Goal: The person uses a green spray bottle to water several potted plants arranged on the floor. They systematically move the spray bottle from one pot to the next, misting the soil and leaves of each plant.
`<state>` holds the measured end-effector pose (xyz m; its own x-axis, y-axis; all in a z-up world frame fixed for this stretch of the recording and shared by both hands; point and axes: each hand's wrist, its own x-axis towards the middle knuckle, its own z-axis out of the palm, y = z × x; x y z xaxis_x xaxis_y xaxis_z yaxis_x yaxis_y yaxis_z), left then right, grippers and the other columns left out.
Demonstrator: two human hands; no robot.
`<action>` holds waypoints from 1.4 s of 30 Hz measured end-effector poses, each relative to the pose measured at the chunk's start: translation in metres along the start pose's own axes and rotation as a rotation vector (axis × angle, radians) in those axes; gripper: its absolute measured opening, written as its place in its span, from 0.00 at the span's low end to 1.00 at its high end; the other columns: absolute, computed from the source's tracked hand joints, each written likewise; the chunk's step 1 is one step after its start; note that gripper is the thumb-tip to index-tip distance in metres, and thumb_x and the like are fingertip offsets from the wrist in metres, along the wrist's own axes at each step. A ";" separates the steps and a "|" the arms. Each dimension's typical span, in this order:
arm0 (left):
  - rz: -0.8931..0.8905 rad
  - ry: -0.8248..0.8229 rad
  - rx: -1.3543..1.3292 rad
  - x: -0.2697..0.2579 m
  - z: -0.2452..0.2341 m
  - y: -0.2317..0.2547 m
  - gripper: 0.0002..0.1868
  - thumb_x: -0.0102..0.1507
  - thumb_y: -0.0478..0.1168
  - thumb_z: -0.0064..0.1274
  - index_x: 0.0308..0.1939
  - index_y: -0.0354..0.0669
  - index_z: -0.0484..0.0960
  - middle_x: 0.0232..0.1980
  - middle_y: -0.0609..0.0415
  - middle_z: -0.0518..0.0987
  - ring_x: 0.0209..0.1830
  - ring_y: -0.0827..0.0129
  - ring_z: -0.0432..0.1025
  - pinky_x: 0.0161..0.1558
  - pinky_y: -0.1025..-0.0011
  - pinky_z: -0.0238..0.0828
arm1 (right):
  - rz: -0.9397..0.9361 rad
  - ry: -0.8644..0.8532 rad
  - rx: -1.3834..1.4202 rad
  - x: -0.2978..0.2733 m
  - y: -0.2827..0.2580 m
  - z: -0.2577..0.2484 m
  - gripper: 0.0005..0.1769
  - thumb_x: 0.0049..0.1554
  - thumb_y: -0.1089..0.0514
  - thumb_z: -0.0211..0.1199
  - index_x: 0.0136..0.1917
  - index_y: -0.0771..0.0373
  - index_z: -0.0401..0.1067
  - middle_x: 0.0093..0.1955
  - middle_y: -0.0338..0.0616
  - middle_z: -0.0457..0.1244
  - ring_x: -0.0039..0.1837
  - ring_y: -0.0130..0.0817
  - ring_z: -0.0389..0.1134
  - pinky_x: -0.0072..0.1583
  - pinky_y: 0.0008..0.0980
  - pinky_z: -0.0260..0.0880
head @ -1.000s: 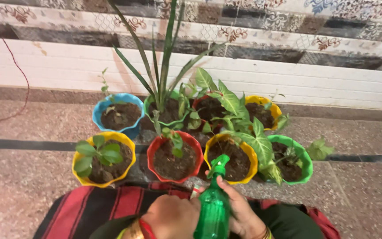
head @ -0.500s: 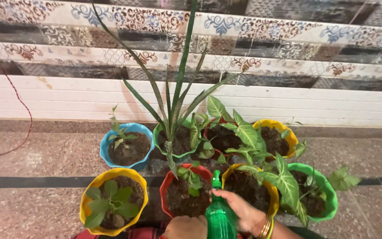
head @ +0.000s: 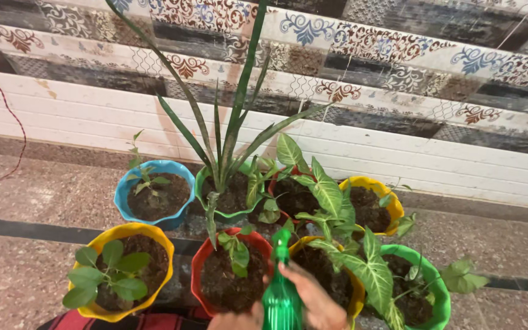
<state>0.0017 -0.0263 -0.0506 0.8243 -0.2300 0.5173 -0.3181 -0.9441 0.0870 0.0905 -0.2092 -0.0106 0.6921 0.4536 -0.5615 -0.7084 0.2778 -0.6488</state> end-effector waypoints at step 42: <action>0.181 -0.092 -0.391 0.033 -0.090 -0.002 0.35 0.53 0.71 0.63 0.27 0.41 0.73 0.22 0.51 0.76 0.18 0.56 0.73 0.28 0.61 0.70 | 0.087 -0.169 -0.073 -0.002 -0.037 0.022 0.30 0.62 0.45 0.59 0.65 0.72 0.72 0.49 0.48 0.69 0.49 0.34 0.73 0.50 0.36 0.78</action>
<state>-0.0124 -0.0111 0.0429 0.7716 -0.4207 0.4772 -0.6002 -0.7300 0.3269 0.1118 -0.2021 0.0255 0.5916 0.6103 -0.5268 -0.7483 0.1725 -0.6406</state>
